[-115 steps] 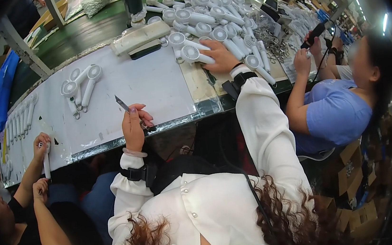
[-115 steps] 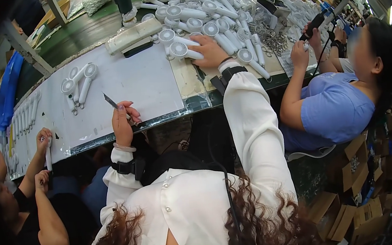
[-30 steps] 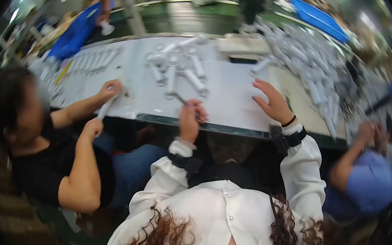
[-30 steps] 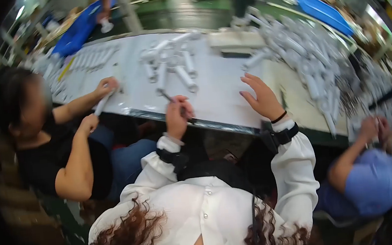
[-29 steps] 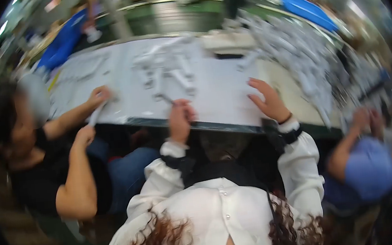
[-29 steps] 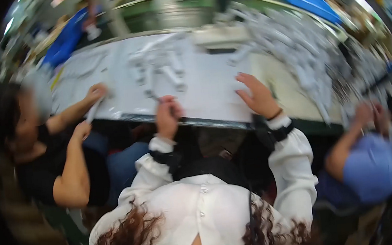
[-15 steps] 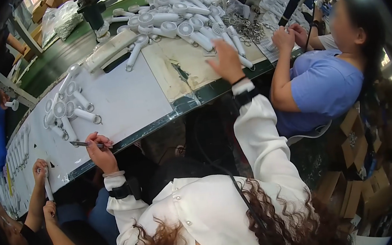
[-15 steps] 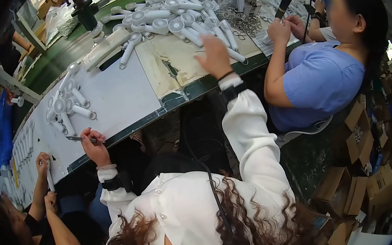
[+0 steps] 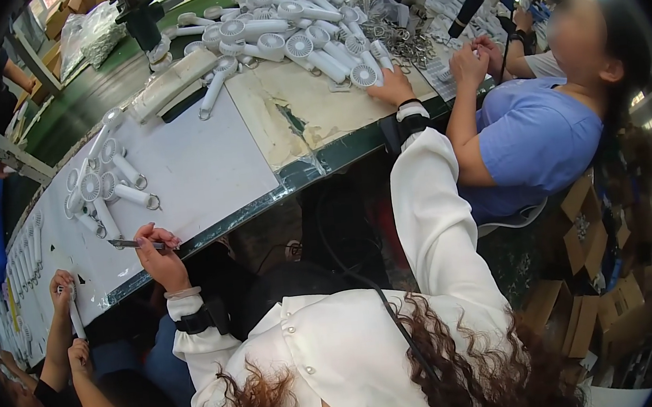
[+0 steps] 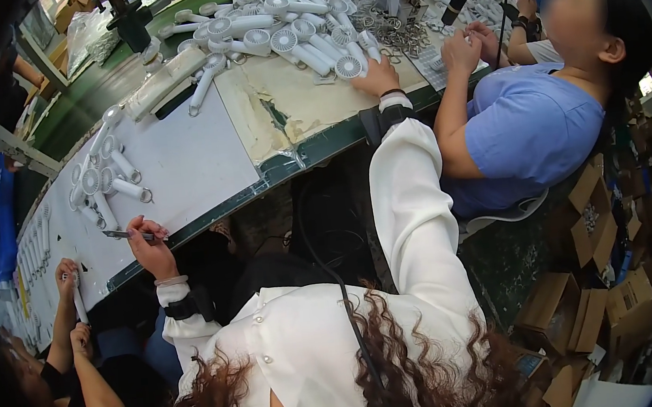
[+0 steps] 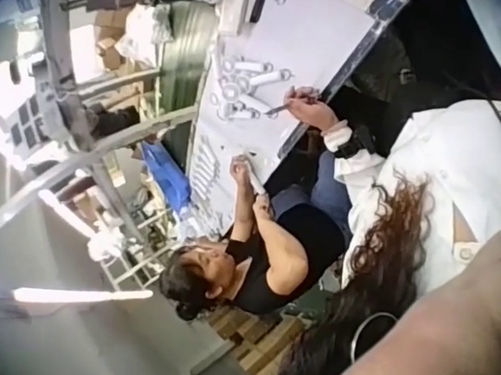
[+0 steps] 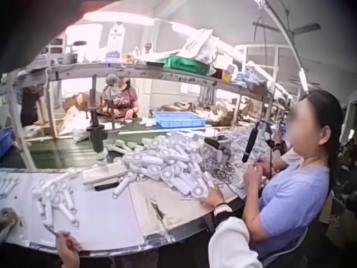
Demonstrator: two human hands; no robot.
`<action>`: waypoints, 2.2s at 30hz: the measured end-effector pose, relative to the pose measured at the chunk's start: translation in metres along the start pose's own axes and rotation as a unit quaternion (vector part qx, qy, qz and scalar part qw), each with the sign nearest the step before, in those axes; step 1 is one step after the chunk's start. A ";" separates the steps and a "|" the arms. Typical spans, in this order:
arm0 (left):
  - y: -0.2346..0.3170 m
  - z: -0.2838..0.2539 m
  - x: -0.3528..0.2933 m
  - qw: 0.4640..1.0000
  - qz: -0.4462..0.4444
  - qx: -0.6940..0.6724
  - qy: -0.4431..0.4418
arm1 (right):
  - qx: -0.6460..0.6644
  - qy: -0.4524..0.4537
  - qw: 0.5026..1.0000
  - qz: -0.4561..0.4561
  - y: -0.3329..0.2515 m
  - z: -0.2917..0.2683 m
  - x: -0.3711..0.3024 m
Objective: The person picks up a handheld fan, scrapes the plastic edges with a blade, and places it back on the table, repeating this process with several more fans.
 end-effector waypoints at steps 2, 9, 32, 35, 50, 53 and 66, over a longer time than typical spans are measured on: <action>0.000 0.001 0.000 1.000 0.001 -0.002 0.003 | -0.028 0.052 0.998 -0.017 -0.001 -0.002 0.001; 0.000 -0.002 0.000 1.000 0.004 0.007 -0.008 | -0.039 0.084 0.995 0.030 -0.015 -0.009 -0.002; 0.000 0.005 -0.002 1.000 -0.022 -0.014 -0.004 | 0.097 0.150 0.916 -0.358 -0.419 0.072 -0.095; -0.001 0.005 -0.002 1.000 -0.022 -0.017 -0.011 | 0.113 0.108 0.928 -0.338 -0.441 0.091 -0.098; 0.001 0.013 0.000 1.000 -0.018 -0.009 -0.017 | 0.419 0.016 0.843 -0.337 -0.479 0.144 -0.067; 0.000 0.011 0.001 1.000 -0.018 -0.001 -0.006 | 0.406 0.002 0.819 -0.405 -0.459 0.136 -0.073; 0.009 0.040 -0.010 0.989 -0.051 0.117 -0.070 | -0.110 0.202 0.963 -0.143 -0.174 0.003 0.012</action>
Point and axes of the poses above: each hand's wrist, its own x-axis towards the middle knuckle, its own z-axis out of the palm, y = z × x, the point moved 9 cm from there along x, towards the middle knuckle, and after that the axes turned 10 degrees about -z, right-handed, at the moved point
